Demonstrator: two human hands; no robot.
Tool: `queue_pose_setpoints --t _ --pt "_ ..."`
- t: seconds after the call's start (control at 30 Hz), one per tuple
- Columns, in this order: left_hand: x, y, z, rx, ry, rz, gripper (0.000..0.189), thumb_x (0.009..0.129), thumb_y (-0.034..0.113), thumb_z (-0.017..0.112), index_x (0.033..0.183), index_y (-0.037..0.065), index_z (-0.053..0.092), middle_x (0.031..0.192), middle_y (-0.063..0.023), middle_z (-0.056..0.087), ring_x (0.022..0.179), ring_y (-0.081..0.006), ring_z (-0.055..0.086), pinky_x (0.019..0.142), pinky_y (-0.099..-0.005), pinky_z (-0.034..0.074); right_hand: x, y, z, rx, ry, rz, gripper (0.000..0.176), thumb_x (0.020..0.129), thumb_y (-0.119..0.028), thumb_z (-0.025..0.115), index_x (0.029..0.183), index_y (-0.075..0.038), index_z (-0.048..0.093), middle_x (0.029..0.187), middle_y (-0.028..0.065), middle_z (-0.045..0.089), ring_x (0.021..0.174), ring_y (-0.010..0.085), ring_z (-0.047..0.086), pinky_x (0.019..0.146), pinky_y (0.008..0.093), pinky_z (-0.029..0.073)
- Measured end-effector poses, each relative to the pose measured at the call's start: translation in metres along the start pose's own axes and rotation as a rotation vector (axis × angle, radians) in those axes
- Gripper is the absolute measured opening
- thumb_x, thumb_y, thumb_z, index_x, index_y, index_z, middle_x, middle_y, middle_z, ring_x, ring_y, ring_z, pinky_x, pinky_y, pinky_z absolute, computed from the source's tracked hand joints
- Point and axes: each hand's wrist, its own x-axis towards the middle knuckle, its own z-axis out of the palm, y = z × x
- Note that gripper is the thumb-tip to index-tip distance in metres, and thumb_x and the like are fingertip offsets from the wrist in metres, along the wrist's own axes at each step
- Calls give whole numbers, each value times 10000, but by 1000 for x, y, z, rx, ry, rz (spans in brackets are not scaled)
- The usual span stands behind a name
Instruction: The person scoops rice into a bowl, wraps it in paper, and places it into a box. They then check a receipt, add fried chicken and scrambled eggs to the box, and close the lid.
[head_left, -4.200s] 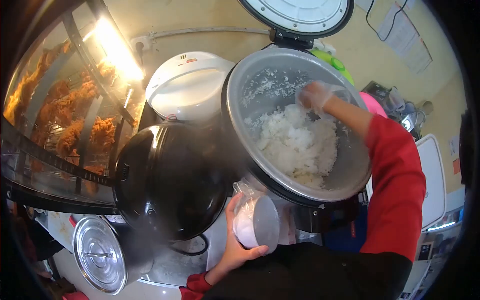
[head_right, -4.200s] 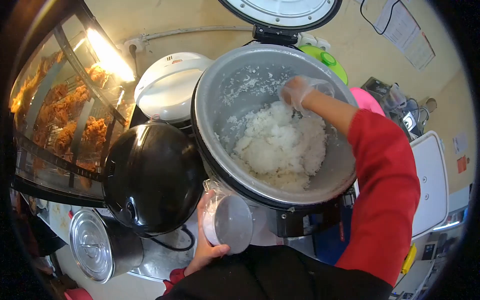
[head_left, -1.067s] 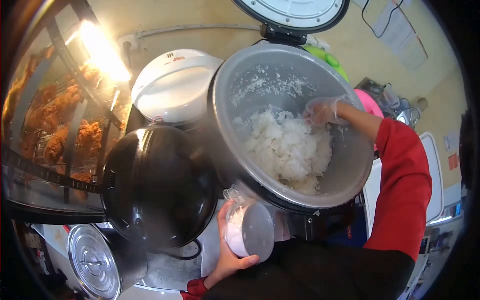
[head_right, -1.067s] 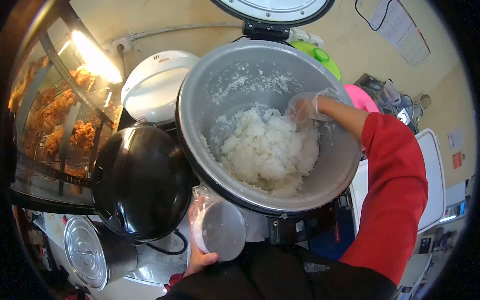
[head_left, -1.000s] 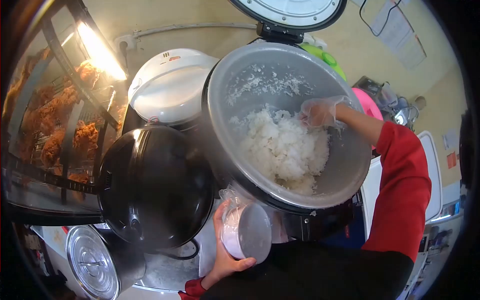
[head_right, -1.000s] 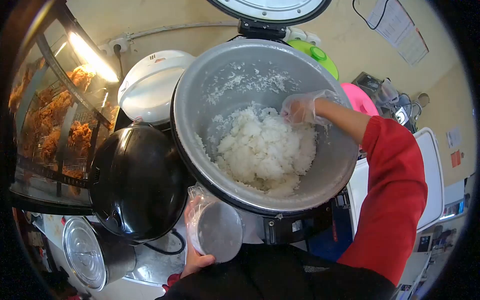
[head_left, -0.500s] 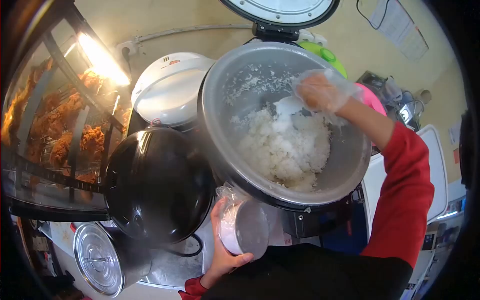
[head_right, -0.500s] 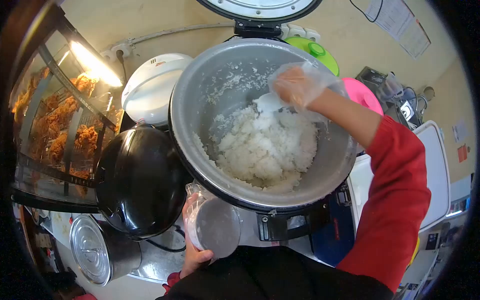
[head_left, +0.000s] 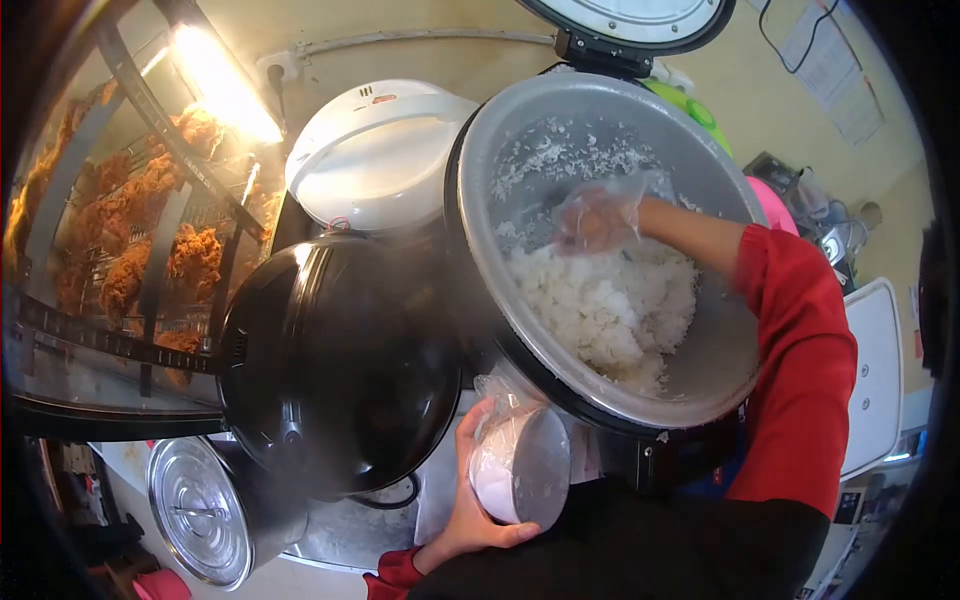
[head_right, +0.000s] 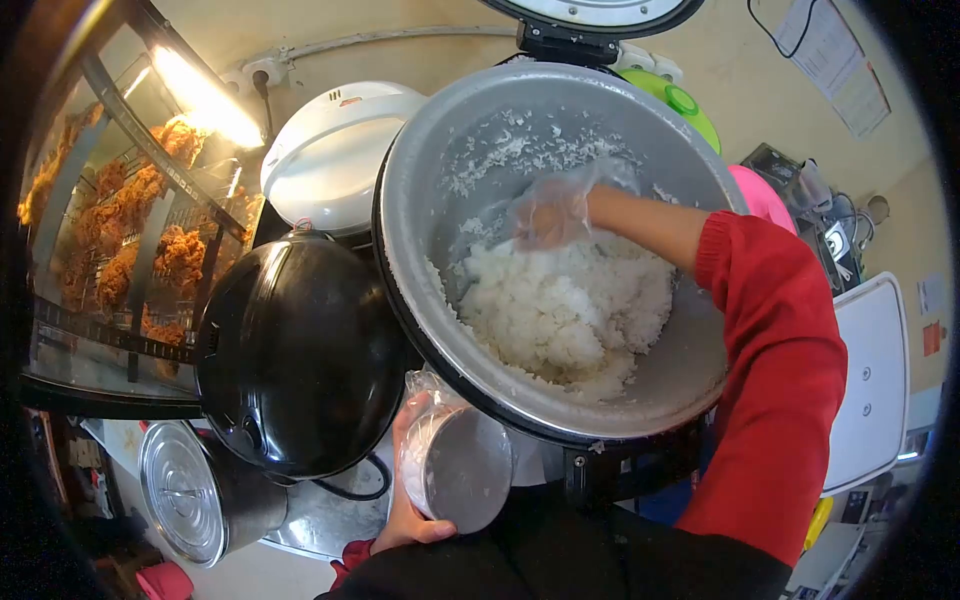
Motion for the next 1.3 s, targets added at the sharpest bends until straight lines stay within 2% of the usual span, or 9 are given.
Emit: queue_pose_setpoints --t 0.13,0.27,0.63,0.73,0.93,1.0,1.13,1.17,1.3 --pt "-2 0 -1 22 -4 -25 1184 525 248 816 1379 86 12 1329 -173 310 1244 -278 337 1028 -405 264 28 5 23 497 -214 73 315 889 -266 459 1071 -45 590 1012 134 605 913 245 579 854 355 453" --pt "-1 0 2 19 12 1 1183 525 266 820 1378 78 23 1326 -172 307 1241 -273 341 1027 -403 265 17 -64 10 -138 -251 -14 381 876 -283 494 1144 -19 553 1078 149 592 949 238 570 867 337 444" --pt "-25 22 5 111 334 319 1119 560 390 810 1374 73 110 1296 -157 330 1154 -275 421 924 -413 408 -75 -98 -33 0 -61 238 410 837 -287 541 1150 -22 537 1073 121 591 1006 241 534 906 326 409" --pt "-7 32 21 157 421 549 1106 584 465 787 1375 51 134 1284 -144 344 1133 -262 437 909 -402 422 -116 -82 -47 59 181 138 389 840 -253 542 1148 -15 529 1129 86 547 1011 195 498 897 316 393" --pt "82 57 110 -11 316 796 721 809 154 612 1389 175 183 1286 -77 347 1162 -217 383 976 -419 356 -170 -188 -61 558 644 289 423 874 -283 544 1202 -25 479 1059 53 522 899 107 486 812 242 408" --pt "97 66 140 -313 229 642 680 830 186 638 1361 134 216 1279 -70 351 1174 -200 380 973 -382 346 -180 -204 -45 481 709 155 415 887 -221 519 1238 -14 443 1033 59 522 859 131 495 770 250 422" --pt "123 65 150 -650 -100 336 542 845 285 630 1279 137 341 1207 -56 444 1136 -178 439 937 -369 384 -175 -217 2 -1129 813 -16 470 831 -45 467 1284 30 365 952 109 519 835 218 525 727 301 447" --pt "127 64 153 -495 -60 360 577 882 525 443 1293 130 357 1230 -66 489 1155 -238 452 980 -461 341 -171 -243 12 -1082 758 175 511 796 -17 464 1290 42 348 924 116 514 869 230 530 754 309 447" --pt "116 75 141 -575 -152 204 619 873 534 450 1297 95 348 1287 -102 440 1192 -281 420 976 -519 335 -190 -266 20 -980 585 402 549 773 9 457 1304 56 324 894 134 507 893 239 542 769 296 454"
